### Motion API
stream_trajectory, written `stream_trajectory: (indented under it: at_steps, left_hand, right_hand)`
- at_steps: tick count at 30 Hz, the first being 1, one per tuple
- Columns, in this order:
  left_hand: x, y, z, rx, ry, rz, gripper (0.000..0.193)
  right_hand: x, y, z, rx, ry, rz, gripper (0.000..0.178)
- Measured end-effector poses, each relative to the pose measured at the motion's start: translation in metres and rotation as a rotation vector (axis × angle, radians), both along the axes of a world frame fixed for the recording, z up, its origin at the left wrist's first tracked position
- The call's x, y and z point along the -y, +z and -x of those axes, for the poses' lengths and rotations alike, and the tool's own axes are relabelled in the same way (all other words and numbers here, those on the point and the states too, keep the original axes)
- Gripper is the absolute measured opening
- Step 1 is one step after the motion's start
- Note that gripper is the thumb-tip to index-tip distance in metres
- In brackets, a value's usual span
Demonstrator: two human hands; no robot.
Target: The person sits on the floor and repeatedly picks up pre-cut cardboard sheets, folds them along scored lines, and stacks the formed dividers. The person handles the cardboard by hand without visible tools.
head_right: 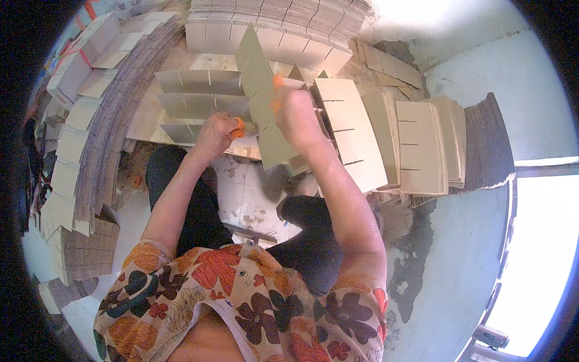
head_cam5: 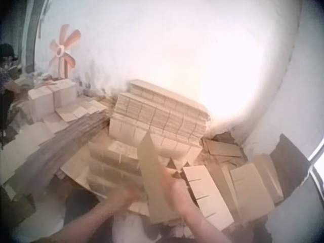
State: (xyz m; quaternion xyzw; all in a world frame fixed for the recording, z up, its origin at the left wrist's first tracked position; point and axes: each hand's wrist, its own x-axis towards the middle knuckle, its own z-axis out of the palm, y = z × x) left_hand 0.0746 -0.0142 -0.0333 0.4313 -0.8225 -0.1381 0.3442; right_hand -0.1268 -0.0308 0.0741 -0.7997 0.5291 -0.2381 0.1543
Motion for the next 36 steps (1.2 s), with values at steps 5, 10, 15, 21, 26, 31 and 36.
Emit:
stream_trajectory:
  at_steps: [5, 10, 15, 21, 26, 31, 36]
  left_hand:
    - [-0.002, 0.006, 0.003, -0.016, 0.013, 0.018, 0.012]
    - [0.003, 0.0, 0.004, -0.009, 0.036, 0.019, 0.011]
    - [0.001, 0.004, 0.003, -0.013, 0.039, -0.011, 0.013]
    - [-0.001, 0.001, 0.003, -0.004, 0.037, 0.03, 0.014]
    - [0.0, 0.008, 0.005, -0.042, -0.003, 0.009, 0.011]
    - [-0.002, 0.008, 0.009, 0.025, 0.001, -0.049, 0.011]
    - [-0.014, 0.031, 0.003, 0.016, 0.022, -0.057, 0.021]
  right_hand:
    - [0.007, -0.021, -0.012, -0.099, 0.052, -0.02, 0.014]
    - [0.011, -0.023, -0.026, -0.368, 0.012, 0.028, 0.015]
    - [0.006, -0.005, -0.03, -0.431, 0.058, 0.172, 0.012]
    - [0.003, -0.017, -0.037, -0.423, 0.115, 0.205, 0.015]
    - [-0.003, -0.02, -0.037, -0.459, 0.116, 0.183, 0.01]
    - [-0.017, -0.043, -0.028, -0.48, 0.097, 0.041, 0.01]
    - [-0.011, -0.018, 0.054, -0.169, -0.318, 0.486, 0.023]
